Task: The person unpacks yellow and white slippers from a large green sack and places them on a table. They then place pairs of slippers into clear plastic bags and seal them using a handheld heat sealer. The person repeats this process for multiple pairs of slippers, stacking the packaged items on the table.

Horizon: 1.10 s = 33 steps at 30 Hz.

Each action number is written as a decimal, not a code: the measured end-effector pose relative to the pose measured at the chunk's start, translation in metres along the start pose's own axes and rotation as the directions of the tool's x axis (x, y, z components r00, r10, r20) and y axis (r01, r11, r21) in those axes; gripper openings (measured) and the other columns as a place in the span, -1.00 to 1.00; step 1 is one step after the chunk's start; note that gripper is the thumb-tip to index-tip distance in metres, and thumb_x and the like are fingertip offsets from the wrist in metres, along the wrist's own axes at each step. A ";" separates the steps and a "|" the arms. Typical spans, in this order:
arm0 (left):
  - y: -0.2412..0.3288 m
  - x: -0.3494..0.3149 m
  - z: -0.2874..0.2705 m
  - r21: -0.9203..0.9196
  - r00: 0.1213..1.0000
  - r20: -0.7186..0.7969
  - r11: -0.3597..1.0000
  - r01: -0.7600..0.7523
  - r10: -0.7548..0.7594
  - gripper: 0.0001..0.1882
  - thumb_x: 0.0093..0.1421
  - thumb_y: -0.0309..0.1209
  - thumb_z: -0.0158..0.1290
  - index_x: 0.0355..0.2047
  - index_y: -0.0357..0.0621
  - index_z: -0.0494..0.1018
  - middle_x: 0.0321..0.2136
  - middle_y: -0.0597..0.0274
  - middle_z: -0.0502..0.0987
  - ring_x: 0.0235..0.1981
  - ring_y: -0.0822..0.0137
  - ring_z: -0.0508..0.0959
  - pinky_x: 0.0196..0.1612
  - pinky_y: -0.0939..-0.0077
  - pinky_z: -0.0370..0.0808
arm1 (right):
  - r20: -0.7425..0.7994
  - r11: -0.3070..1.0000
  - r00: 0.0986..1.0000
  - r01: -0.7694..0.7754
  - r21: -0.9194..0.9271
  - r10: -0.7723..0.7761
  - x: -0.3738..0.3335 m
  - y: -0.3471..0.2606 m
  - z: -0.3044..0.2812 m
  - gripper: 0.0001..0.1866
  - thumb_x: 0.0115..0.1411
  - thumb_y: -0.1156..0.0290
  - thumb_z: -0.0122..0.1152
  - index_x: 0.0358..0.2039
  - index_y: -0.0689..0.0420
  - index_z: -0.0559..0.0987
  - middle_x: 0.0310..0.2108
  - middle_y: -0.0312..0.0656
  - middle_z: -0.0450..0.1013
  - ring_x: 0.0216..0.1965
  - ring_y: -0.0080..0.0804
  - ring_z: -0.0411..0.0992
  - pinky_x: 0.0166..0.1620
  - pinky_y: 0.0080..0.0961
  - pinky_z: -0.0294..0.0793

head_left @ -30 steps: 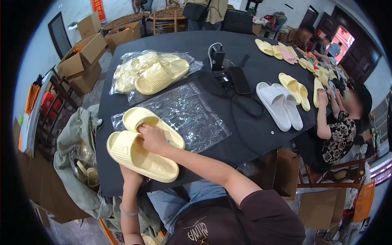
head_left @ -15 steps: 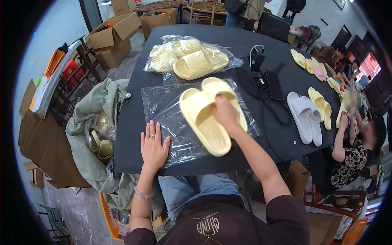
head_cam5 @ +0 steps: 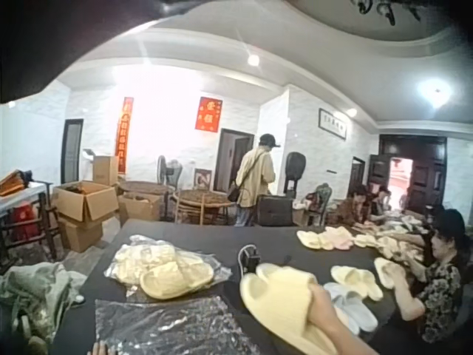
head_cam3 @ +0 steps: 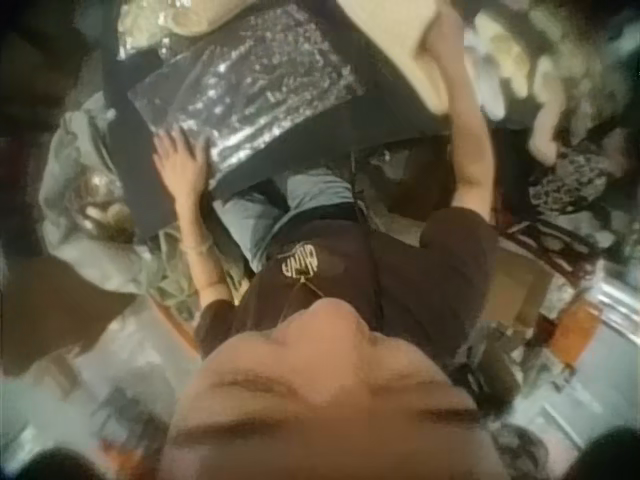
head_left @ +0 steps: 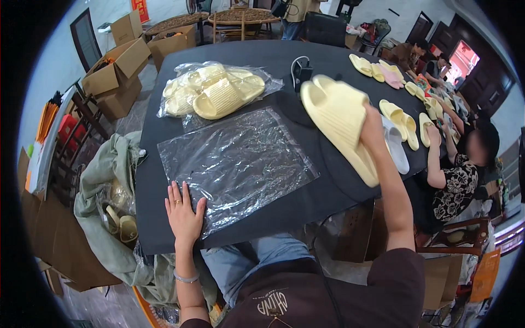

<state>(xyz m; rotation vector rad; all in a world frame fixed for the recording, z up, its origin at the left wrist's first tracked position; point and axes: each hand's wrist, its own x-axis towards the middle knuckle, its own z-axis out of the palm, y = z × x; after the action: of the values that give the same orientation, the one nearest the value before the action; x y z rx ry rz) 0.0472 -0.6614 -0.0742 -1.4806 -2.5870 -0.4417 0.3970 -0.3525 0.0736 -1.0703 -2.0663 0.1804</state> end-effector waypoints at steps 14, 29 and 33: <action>0.004 0.003 0.000 0.019 1.000 0.027 1.000 0.002 -0.002 -0.30 0.24 0.01 -0.14 0.27 -0.14 0.10 0.30 -0.05 0.01 0.33 0.05 -0.02 0.31 0.13 -0.08 | 0.009 0.960 0.960 -0.279 -0.020 0.279 -0.103 0.144 -0.011 -0.74 0.08 0.48 0.18 -0.19 0.24 0.53 -0.29 0.07 0.52 -0.18 -0.06 0.51 -0.18 -0.38 0.43; 0.007 0.005 -0.002 0.025 0.998 0.056 1.000 0.015 -0.016 -0.31 0.23 0.00 -0.13 0.27 -0.13 0.10 0.31 -0.04 -0.01 0.33 0.06 -0.02 0.31 0.14 -0.09 | -0.092 0.890 0.937 -0.348 -0.294 0.337 -0.044 0.253 0.016 -0.73 0.07 0.37 0.08 -0.21 0.18 0.49 -0.28 0.12 0.48 -0.17 0.14 0.42 -0.16 -0.13 0.38; 0.009 0.007 -0.002 0.025 0.998 0.062 1.000 0.013 -0.014 -0.30 0.24 0.00 -0.14 0.27 -0.13 0.09 0.31 -0.04 -0.01 0.33 0.06 -0.03 0.31 0.14 -0.09 | -0.099 0.886 0.926 -0.376 -0.271 0.363 -0.030 0.278 0.013 -0.71 0.05 0.38 0.08 -0.19 0.17 0.49 -0.22 0.15 0.46 -0.15 0.14 0.40 -0.12 -0.12 0.38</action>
<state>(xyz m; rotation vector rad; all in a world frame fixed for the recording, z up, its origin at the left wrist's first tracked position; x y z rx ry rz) 0.0515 -0.6517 -0.0693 -1.4934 -2.6417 -0.3702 0.5732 -0.1956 -0.0772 -1.6315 -1.8646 0.0452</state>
